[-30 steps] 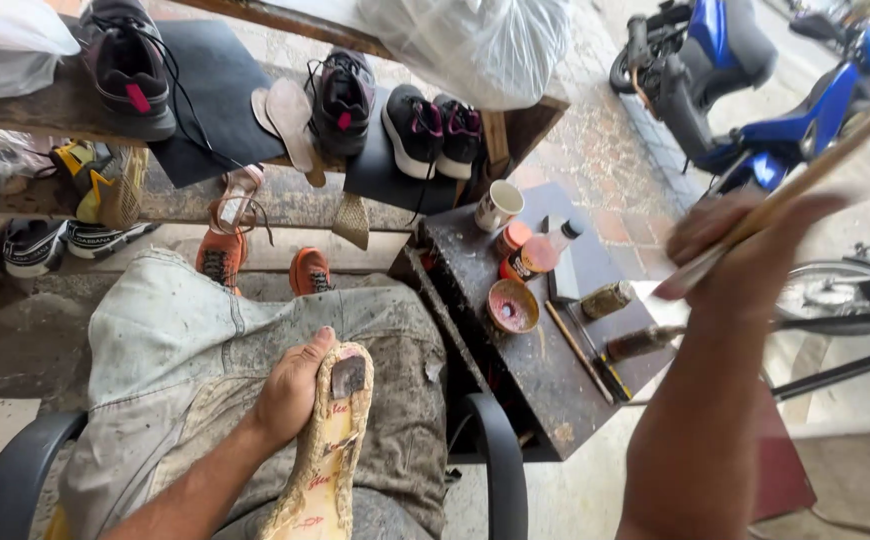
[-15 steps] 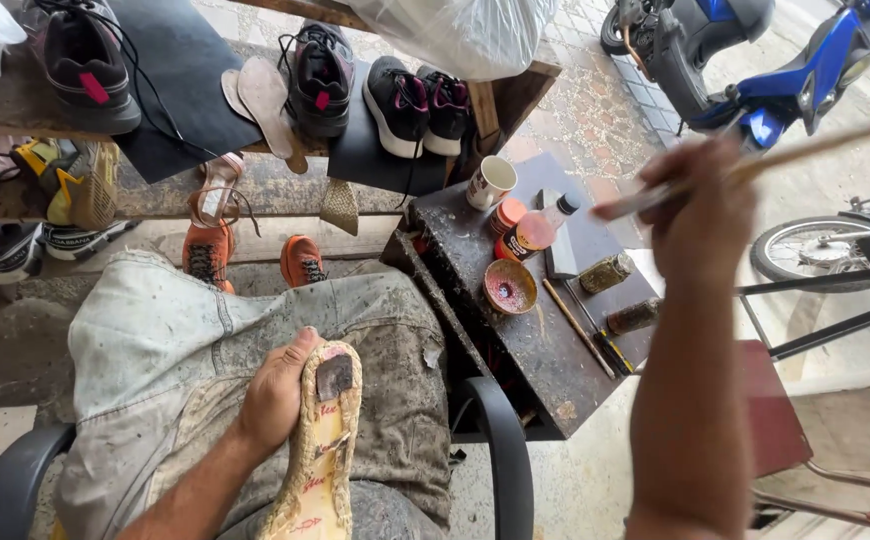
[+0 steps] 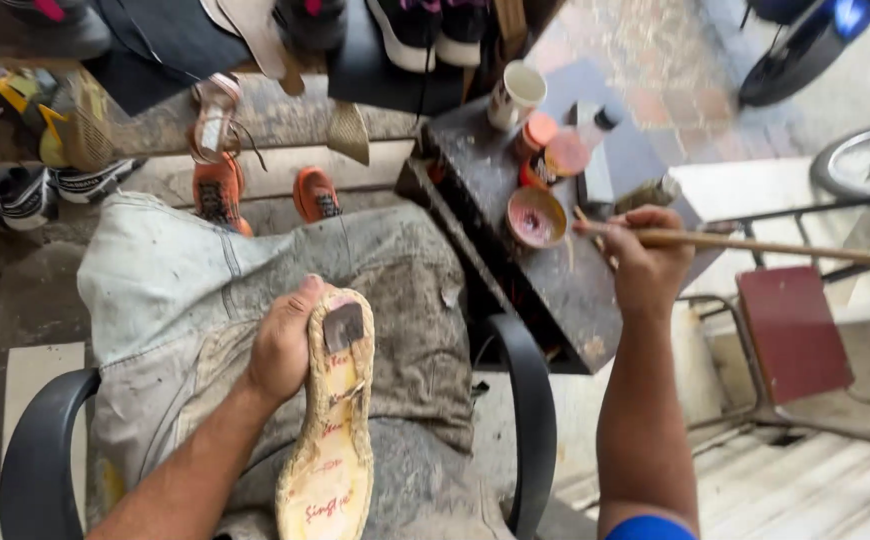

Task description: The person applies a reddish substance to the sole of a shoe using a brush. They repeatedly dip the brush into a small container to reload the substance and continue applying it to the shoe's sole and edges.

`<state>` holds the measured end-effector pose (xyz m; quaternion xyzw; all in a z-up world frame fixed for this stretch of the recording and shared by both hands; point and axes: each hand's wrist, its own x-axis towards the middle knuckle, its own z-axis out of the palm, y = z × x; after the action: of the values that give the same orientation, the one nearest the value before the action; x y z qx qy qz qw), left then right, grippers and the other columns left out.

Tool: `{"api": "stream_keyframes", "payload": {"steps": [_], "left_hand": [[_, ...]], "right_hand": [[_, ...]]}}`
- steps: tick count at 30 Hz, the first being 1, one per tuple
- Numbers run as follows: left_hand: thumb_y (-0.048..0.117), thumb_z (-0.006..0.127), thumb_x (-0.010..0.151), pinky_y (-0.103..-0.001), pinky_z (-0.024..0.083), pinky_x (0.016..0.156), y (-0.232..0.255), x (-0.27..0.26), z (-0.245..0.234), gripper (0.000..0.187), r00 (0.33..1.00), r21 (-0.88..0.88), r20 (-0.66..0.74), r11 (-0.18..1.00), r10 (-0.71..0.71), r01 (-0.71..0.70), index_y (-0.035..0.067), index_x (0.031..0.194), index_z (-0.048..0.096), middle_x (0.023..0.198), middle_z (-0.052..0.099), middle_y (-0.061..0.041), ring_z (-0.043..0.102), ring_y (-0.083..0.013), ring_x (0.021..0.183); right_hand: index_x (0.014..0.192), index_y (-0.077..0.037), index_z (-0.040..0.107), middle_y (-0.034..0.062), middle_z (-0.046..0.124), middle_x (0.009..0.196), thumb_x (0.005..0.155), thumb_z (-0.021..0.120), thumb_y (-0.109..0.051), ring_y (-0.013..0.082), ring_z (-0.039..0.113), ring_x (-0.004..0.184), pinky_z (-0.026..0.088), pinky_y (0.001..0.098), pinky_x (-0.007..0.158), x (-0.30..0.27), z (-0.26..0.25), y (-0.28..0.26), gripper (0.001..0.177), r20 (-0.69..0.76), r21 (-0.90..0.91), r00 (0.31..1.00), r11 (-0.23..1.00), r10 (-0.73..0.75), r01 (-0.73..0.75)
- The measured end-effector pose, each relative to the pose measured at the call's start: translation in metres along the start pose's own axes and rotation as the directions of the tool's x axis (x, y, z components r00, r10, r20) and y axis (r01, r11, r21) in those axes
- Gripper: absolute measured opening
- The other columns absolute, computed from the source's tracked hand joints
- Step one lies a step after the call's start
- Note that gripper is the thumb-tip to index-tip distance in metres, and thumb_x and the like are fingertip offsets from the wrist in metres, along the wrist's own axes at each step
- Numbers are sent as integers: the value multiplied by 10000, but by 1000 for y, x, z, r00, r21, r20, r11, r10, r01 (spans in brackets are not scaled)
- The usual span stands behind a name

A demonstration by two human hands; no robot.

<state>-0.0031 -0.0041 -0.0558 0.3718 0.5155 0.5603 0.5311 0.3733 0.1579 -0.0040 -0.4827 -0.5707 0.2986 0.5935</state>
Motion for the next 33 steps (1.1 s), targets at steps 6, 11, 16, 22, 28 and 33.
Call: {"api": "stream_keyframes", "payload": {"steps": [6, 11, 16, 22, 28, 33], "left_hand": [[367, 366, 1113, -263, 508, 766, 6, -6, 4, 542, 999, -58, 18, 997, 44, -43, 95, 788, 705, 655, 614, -36, 580, -150, 666], [355, 381, 1107, -261, 508, 748, 3, -5, 2, 520, 999, -78, 17, 996, 43, -41, 92, 801, 710, 645, 622, -46, 569, -148, 641], [362, 378, 1095, -255, 508, 719, 4, -4, 3, 525, 999, -69, 7, 996, 49, -48, 76, 837, 735, 630, 613, -33, 571, -133, 626], [347, 380, 1093, -244, 496, 678, 4, -2, 4, 522, 998, -85, -1, 994, 67, -67, 81, 793, 713, 598, 586, -38, 562, -136, 595], [129, 483, 1093, -405, 452, 1091, -80, 2, -24, 310, 771, 670, 143, 513, 621, -537, -20, 1331, 614, 1258, 684, -212, 643, -347, 1146], [362, 397, 1079, -373, 340, 609, -9, 0, 0, 450, 995, 72, -2, 993, 97, -96, 217, 671, 277, 626, 275, 61, 332, -96, 590]], "right_hand": [[940, 31, 716, 177, 675, 782, 816, 755, 88, 153, 651, 622, 543, 230, 554, 19, -1, 36, 142, 129, -182, 990, 981, -51, 74], [925, -89, 740, 99, 747, 843, 765, 840, -24, 139, 721, 715, 569, 242, 633, 33, 7, 84, 199, 175, -346, 984, 938, 36, 28], [870, -230, 782, -14, 747, 793, 728, 837, -111, 139, 740, 750, 571, 266, 668, 38, 21, 97, 193, 206, -539, 978, 838, 38, 81], [932, -110, 749, 118, 741, 796, 739, 861, -57, 139, 684, 656, 564, 271, 559, 47, 6, 123, 228, 70, -357, 998, 934, 5, 20], [1116, -110, 588, 99, 610, 878, 923, 821, -163, 163, 611, 629, 511, 319, 445, 26, 9, 127, 307, 60, -385, 998, 923, 30, -5], [1019, -84, 603, 81, 632, 939, 989, 738, -107, 179, 624, 830, 552, 320, 745, 27, 4, 123, 140, -68, -357, 993, 932, -91, 61]]}}
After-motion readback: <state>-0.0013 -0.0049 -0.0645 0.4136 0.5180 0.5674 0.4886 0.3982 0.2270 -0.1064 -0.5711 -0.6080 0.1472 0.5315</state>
